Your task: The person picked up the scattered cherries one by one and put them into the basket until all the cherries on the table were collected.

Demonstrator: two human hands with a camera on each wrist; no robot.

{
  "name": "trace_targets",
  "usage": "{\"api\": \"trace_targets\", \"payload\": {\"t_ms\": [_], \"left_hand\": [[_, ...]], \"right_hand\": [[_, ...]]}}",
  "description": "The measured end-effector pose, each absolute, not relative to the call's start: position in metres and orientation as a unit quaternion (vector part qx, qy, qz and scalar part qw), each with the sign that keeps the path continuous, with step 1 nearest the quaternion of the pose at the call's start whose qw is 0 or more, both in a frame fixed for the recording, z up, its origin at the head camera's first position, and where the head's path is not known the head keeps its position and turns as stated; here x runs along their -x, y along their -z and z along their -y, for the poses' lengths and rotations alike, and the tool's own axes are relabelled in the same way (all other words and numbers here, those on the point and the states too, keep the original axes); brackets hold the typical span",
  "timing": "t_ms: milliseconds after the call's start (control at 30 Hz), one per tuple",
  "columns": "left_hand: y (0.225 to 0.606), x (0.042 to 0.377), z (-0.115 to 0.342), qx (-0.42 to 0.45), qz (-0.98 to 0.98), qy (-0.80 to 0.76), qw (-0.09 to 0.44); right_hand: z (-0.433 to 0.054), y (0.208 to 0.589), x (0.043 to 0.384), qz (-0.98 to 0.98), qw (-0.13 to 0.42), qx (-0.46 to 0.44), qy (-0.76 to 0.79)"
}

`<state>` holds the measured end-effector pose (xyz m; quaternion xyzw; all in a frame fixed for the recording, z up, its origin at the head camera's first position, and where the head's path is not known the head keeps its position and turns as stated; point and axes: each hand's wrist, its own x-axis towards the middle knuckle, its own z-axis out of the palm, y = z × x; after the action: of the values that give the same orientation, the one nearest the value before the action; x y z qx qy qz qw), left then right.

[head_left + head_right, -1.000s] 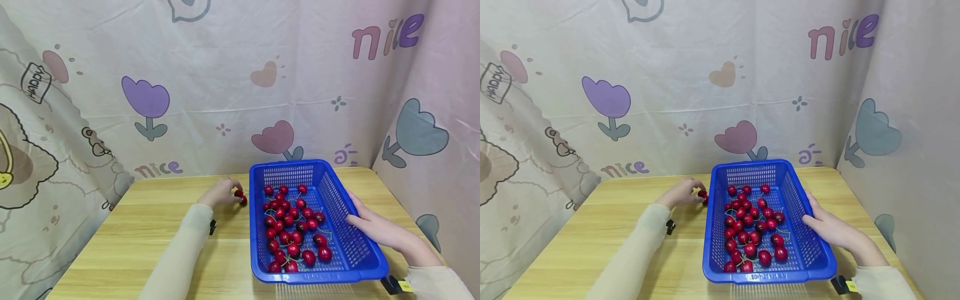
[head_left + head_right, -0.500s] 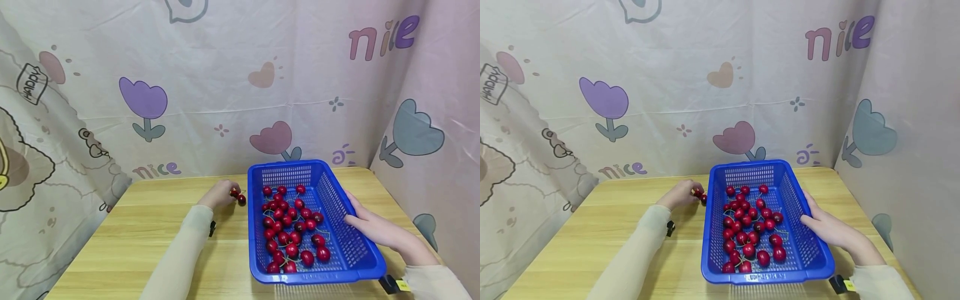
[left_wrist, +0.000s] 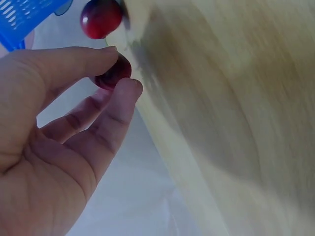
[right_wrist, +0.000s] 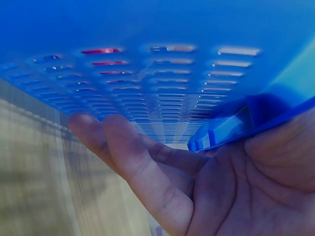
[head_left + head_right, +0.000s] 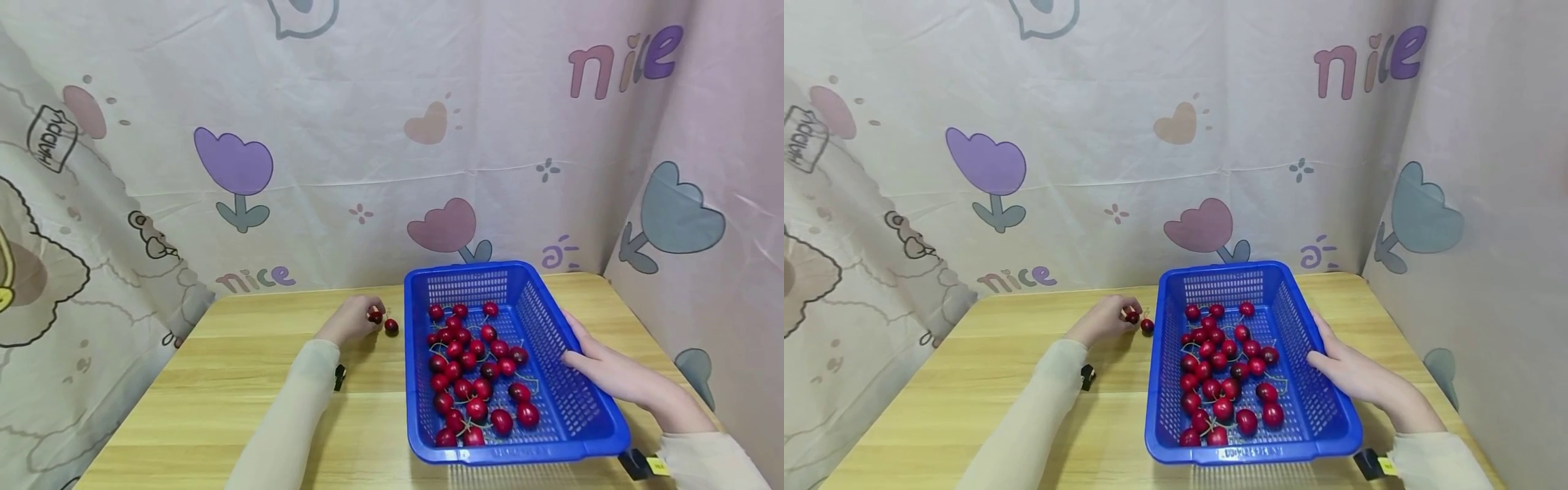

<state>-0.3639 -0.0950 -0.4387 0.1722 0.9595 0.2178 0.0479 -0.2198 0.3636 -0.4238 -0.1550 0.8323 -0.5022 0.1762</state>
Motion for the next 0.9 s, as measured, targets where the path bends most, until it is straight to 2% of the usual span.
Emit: {"api": "trace_targets", "payload": {"t_ms": [467,900], "left_hand": [[0.416,0.357,0.096,-0.222,-0.948,-0.228,-0.005],[0.370,0.341,0.084,-0.264,-0.940,-0.203,-0.076]], "right_hand": [[-0.364,0.424,0.217,-0.835,0.176,0.151,0.500],[-0.365,0.425,0.217,-0.827,0.174,0.167,0.507]]}}
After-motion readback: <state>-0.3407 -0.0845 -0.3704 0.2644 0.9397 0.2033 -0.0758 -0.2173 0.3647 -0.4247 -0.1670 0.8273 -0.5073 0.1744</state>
